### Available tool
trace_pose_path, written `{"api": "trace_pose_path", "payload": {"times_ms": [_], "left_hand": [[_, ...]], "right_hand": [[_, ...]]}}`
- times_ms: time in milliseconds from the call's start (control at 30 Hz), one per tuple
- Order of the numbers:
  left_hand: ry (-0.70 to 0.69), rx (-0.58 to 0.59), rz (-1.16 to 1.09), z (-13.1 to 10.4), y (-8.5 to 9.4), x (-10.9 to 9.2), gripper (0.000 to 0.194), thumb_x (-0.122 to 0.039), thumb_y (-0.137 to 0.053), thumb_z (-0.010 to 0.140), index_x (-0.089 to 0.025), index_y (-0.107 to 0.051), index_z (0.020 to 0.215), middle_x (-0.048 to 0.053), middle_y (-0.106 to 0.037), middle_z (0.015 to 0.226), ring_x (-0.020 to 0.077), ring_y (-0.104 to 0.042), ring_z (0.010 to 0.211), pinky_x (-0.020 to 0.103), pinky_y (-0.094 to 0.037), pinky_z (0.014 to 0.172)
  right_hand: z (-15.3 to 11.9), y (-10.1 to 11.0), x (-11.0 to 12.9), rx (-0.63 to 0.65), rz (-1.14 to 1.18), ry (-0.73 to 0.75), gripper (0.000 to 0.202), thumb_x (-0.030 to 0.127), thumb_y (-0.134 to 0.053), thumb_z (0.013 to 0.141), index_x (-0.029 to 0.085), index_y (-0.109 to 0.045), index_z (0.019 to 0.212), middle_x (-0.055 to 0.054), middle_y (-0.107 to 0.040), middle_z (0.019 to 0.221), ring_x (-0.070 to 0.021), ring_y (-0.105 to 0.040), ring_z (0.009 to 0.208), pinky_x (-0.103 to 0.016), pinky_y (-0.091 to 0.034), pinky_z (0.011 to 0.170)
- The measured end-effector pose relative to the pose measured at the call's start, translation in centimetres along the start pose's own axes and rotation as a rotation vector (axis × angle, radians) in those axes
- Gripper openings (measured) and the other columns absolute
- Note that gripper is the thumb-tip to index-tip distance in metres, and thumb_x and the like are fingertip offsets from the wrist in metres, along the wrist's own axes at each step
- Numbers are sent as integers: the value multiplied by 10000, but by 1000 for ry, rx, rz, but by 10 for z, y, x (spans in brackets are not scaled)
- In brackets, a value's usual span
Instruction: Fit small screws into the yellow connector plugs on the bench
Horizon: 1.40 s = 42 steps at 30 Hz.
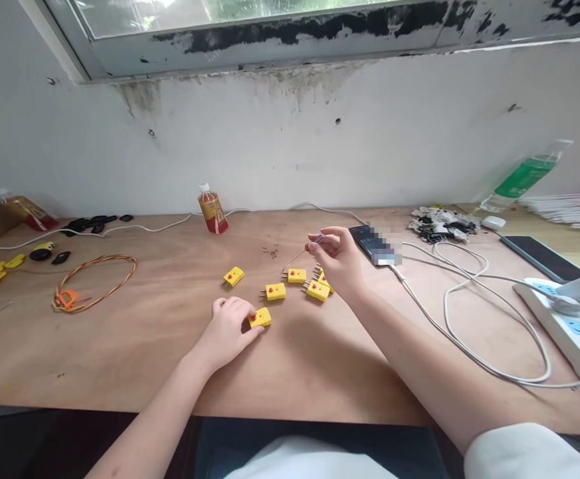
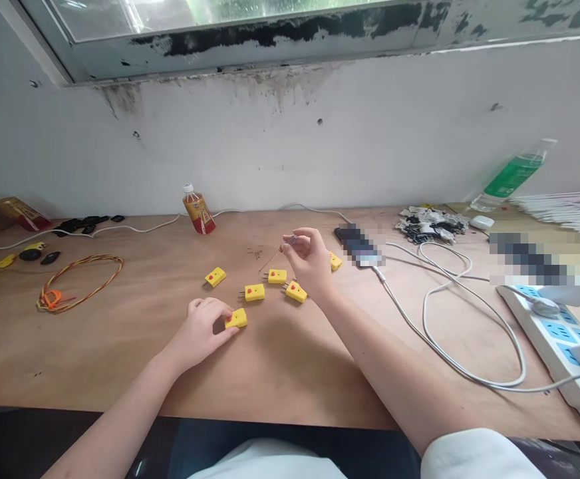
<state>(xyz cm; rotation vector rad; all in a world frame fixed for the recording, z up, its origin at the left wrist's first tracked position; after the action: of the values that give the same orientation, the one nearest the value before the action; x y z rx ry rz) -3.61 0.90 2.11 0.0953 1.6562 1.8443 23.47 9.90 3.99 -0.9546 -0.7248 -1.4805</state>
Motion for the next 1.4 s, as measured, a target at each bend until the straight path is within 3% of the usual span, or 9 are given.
{"api": "trace_pose_path", "payload": {"times_ms": [200, 467, 700, 1067, 1200, 1300, 1400], "left_hand": [[-27, 30, -108, 16, -40, -50, 167, -377, -656, 910, -228, -604, 966, 14, -676, 971, 213, -602, 1018, 423, -332, 980], [-86, 0, -116, 60, -61, -73, 168, -338, -703, 870, -236, -627, 979, 33, -673, 1027, 252, -541, 1095, 461, -334, 1044], [-105, 2, -133, 74, -64, -80, 214, -332, -722, 842, -251, -641, 1023, 31, -679, 1069, 262, -522, 1126, 466, -337, 1037], [-105, -21, -157, 73, -64, -84, 162, -379, -665, 894, -252, -655, 994, 36, -690, 1133, 263, -518, 1182, 455, -343, 1028], [-80, -55, -162, 75, -68, -86, 106, -293, -571, 948, -250, -667, 940, 19, -709, 1081, 240, -540, 1156, 455, -337, 1019], [-76, -83, -157, 77, -72, -86, 114, -248, -554, 949, -246, -666, 927, 17, -714, 1067, 231, -554, 1139, 456, -335, 1014], [-89, -91, -155, 76, -73, -85, 58, -261, -602, 922, -243, -657, 927, 20, -710, 1056, 231, -561, 1129, 448, -346, 1015]], "right_hand": [[-33, 37, 19, 11, -21, 20, 362, 383, -747, 852, 292, -537, 1132, -41, -743, 1024, -187, -740, 874, -412, -625, 843], [-51, 62, 26, 17, -88, 105, 332, 319, -734, 860, 293, -552, 1137, -40, -733, 995, -203, -732, 953, -393, -619, 842], [-57, 61, 23, 48, -264, 213, 281, 287, -685, 887, 299, -580, 1148, -55, -732, 1100, -193, -720, 895, -406, -619, 824], [-63, 58, 24, 147, -378, 281, 284, 260, -642, 918, 290, -589, 1195, -52, -734, 1079, -191, -712, 870, -406, -615, 809], [-60, 55, 25, 201, -414, 317, 229, 265, -664, 913, 300, -627, 1136, -34, -721, 991, -191, -691, 818, -405, -610, 780], [-57, 51, 27, 221, -406, 299, 198, 267, -666, 919, 308, -647, 1111, -24, -692, 929, -194, -676, 828, -418, -604, 808], [-57, 47, 29, 252, -319, 214, 257, 313, -622, 956, 322, -621, 1213, -46, -696, 1078, -209, -697, 964, -427, -607, 862]]}}
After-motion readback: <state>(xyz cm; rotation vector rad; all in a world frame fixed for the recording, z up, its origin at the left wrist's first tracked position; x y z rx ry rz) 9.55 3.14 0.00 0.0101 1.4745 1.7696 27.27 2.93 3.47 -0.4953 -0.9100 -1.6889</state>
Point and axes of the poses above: each hand's wrist, its own z-axis towards the middle knuckle, its own y-axis out of the back of the hand, x = y × z, the point moved 2 cm from there along z, towards the middle knuckle
